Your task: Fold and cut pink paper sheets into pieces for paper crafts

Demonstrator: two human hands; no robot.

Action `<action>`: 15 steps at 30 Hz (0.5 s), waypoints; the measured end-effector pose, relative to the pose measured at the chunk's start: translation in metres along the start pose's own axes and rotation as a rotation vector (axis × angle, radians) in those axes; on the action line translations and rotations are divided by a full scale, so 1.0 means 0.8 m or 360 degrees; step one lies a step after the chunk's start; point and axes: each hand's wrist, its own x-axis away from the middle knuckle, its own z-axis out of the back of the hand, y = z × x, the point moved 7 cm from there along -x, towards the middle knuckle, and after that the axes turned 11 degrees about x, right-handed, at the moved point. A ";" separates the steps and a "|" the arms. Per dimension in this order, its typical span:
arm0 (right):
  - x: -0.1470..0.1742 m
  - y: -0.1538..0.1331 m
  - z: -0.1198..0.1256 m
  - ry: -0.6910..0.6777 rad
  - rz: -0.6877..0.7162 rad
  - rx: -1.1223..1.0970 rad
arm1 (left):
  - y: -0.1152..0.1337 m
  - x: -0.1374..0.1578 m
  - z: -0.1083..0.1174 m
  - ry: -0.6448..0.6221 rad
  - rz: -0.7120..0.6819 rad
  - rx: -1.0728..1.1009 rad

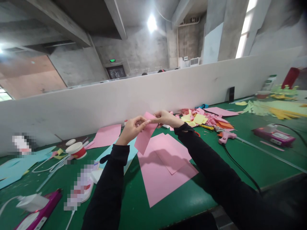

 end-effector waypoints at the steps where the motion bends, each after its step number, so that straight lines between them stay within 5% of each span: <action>1: 0.001 0.000 -0.001 -0.0030 0.0000 0.0011 | 0.000 0.000 0.000 -0.0012 0.0011 -0.0001; 15: 0.014 -0.021 -0.014 -0.0244 0.0048 -0.0238 | 0.008 0.005 0.001 -0.0037 -0.0042 0.0415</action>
